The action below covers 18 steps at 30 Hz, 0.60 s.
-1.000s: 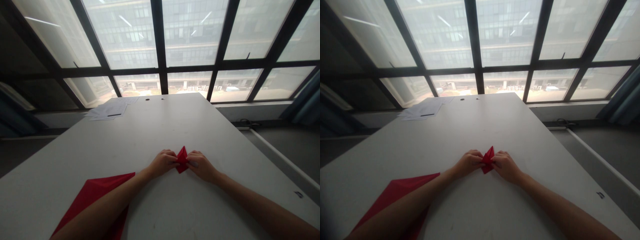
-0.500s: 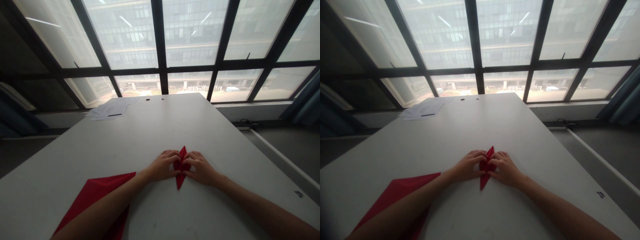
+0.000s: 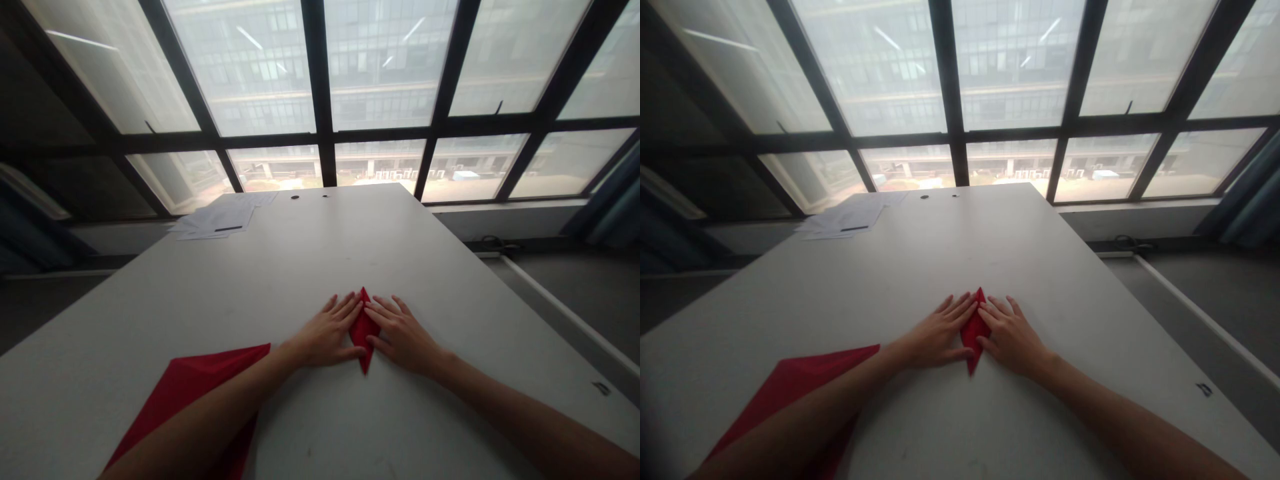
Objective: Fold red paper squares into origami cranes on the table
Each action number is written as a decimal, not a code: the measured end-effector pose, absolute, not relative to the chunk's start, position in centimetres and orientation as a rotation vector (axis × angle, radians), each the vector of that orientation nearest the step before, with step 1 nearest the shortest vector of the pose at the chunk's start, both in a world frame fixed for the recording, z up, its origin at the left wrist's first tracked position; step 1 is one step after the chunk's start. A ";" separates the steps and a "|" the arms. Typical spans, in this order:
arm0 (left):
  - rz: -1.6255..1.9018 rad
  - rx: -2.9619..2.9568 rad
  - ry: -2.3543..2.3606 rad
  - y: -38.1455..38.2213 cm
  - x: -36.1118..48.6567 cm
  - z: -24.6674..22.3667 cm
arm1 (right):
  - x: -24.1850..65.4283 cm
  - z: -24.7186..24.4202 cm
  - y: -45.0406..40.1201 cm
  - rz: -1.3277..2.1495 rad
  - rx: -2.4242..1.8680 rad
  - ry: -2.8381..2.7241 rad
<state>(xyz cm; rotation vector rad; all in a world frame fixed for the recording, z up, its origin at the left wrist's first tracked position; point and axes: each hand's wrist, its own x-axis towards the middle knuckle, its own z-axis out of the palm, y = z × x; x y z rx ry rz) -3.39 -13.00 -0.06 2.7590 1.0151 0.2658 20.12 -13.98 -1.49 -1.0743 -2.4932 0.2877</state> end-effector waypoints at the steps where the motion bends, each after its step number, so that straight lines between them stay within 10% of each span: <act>1: 0.255 2.762 1.020 -13.0 -3.4 0.0 | 20.1 -1.5 -14.0 0.285 -1.081 -2.520; 18: 0.379 2.692 1.243 -11.2 -3.6 -2.0 | 20.7 -0.8 -13.5 0.377 -0.965 -2.574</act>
